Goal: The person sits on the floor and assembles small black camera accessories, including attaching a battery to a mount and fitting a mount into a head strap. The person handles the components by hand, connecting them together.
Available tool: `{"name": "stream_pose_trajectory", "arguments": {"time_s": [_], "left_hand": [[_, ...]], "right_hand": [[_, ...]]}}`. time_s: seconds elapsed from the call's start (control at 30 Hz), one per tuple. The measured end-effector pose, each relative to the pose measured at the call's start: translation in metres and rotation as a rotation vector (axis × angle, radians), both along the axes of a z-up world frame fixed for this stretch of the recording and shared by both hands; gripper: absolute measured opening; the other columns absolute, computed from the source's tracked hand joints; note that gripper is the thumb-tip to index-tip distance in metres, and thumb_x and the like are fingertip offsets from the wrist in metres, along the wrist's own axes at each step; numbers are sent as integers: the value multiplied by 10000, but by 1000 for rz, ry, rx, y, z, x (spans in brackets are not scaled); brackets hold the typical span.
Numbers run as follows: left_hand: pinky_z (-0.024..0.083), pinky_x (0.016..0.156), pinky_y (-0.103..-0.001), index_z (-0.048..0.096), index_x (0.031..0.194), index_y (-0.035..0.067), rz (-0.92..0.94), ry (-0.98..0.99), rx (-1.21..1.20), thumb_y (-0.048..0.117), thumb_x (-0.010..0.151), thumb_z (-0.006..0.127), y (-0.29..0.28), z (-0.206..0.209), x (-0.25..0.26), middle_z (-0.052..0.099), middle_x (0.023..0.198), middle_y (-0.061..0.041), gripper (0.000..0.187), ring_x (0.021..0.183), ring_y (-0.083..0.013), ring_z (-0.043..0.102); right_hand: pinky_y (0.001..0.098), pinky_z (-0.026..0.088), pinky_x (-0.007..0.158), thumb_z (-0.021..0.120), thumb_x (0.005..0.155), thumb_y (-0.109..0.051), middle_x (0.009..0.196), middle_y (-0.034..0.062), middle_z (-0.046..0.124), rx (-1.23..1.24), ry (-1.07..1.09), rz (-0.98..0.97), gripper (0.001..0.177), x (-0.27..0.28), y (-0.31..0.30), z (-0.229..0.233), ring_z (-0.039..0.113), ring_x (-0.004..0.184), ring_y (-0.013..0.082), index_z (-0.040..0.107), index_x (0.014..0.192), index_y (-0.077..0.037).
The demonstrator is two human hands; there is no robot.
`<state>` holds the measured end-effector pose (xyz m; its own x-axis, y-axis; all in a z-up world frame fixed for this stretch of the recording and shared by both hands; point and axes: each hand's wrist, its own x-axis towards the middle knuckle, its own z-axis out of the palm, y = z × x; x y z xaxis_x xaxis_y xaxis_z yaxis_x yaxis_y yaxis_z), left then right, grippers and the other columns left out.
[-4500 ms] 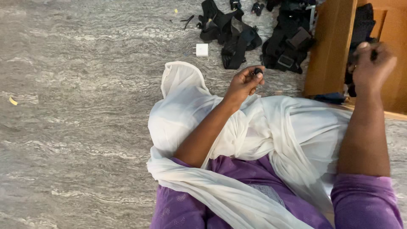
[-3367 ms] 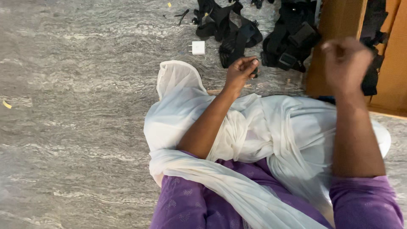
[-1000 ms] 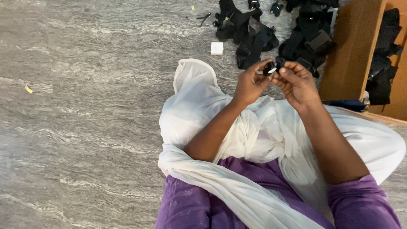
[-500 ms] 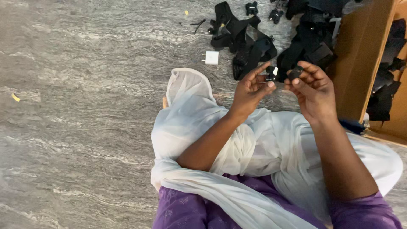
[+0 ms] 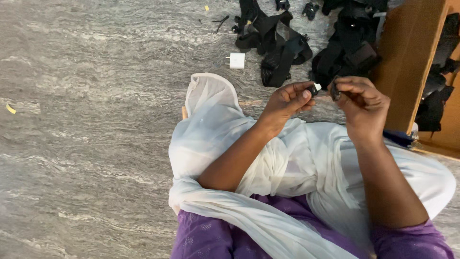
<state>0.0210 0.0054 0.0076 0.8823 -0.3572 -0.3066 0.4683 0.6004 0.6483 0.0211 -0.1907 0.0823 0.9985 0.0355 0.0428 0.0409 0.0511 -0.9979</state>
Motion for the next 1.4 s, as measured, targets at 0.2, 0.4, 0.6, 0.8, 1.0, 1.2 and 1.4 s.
{"name": "stream_pose_trajectory", "arguments": {"time_s": [0.2, 0.4, 0.6, 0.8, 1.0, 1.2, 1.4], "left_hand": [[557, 922, -263, 634, 1395, 8, 5, -192, -18, 130, 935, 824, -3, 8, -2, 712, 1121, -36, 512, 1013, -98, 676], [570, 808, -243, 630, 1413, 19, -3, -223, 97, 81, 886, 855, 0, 22, -2, 726, 1027, -42, 576, 927, -89, 688], [606, 891, -267, 662, 1380, 52, 4, -415, 347, 159, 862, 875, 6, 37, -2, 747, 1078, -32, 570, 976, -92, 706], [614, 917, -275, 675, 1360, 84, 36, -514, 415, 171, 851, 887, 9, 44, -2, 735, 1138, -23, 559, 1004, -91, 719], [616, 917, -268, 685, 1351, 106, 27, -529, 410, 161, 847, 893, 11, 45, -3, 735, 1141, -22, 548, 994, -89, 715], [611, 883, -263, 707, 1321, 104, 14, -582, 426, 122, 821, 913, 17, 40, -3, 727, 1140, -24, 541, 981, -86, 708], [608, 854, -260, 710, 1255, 62, 24, -536, 420, 70, 778, 922, 14, 34, -9, 744, 1120, -22, 522, 948, -78, 716]], "right_hand": [[198, 508, 704, 734, 971, 194, 1191, 161, 725, -457, -294, -66, 175, -14, 0, 12, 686, 905, 130, 725, 1063, 47], [245, 555, 708, 790, 945, 206, 1156, 185, 741, -693, -576, -45, 199, -16, 0, 21, 745, 931, 210, 744, 1032, 33], [275, 610, 807, 812, 982, 183, 1170, 166, 735, -708, -604, -27, 167, -13, -2, 20, 765, 1029, 239, 741, 1009, 34], [273, 593, 773, 815, 965, 167, 1154, 166, 744, -709, -568, -1, 183, -13, -1, 19, 760, 979, 230, 750, 1048, 17], [305, 634, 871, 813, 984, 151, 1167, 148, 743, -755, -633, 14, 158, -12, 1, 20, 772, 1070, 260, 744, 1019, 13], [322, 626, 824, 828, 930, 146, 1146, 149, 736, -797, -713, 32, 167, -14, 3, 23, 766, 994, 264, 742, 1004, 23], [334, 620, 798, 838, 922, 164, 1103, 155, 725, -829, -810, 41, 178, -13, 10, 23, 757, 945, 284, 716, 936, 35]]}}
